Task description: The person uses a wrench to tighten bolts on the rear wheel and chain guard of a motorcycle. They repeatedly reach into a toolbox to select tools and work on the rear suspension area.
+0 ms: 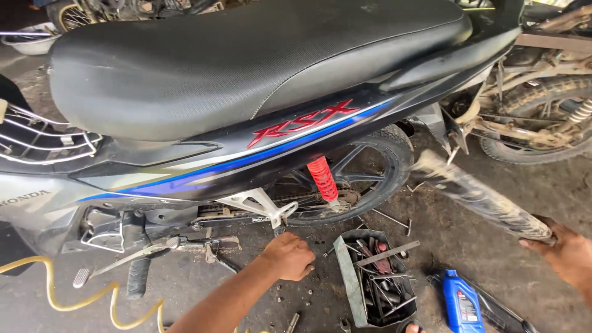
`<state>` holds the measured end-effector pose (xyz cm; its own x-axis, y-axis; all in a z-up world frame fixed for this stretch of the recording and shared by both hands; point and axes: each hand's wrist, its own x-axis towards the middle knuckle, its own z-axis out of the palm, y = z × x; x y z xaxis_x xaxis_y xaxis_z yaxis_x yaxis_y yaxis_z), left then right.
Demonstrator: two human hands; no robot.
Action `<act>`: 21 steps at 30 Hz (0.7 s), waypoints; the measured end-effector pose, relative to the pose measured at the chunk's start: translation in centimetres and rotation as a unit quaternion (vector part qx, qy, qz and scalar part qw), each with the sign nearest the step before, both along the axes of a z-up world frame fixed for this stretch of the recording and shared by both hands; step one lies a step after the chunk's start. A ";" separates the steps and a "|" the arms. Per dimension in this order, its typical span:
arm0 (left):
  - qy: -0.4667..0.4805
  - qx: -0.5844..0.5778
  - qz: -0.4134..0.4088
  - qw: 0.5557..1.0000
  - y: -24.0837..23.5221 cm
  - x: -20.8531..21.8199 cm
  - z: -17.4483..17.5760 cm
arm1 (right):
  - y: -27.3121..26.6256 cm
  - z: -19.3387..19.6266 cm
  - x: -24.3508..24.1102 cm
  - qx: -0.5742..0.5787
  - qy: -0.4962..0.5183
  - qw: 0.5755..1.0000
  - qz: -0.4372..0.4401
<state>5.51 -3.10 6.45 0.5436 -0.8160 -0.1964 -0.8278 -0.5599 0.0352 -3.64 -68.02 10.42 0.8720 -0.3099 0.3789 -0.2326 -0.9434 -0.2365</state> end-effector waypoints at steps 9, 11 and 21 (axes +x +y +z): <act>-0.060 -0.122 -0.004 0.991 0.5 -0.1 0.2 | -4.6 -2.6 17.1 -0.172 0.190 0.964 0.072; -0.048 -0.123 -0.008 0.991 0.6 -0.3 0.9 | -1.4 -1.9 19.4 -0.214 0.210 0.951 0.074; -0.039 -0.242 -0.038 0.969 1.0 -0.1 1.2 | 16.4 4.9 25.1 -0.114 0.343 0.924 0.122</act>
<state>5.40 -2.09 7.70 0.4754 -0.8412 0.2576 -0.8771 -0.4301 0.2139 21.45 -51.60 15.33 0.9647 -0.0536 -0.2579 -0.0289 -0.9947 0.0985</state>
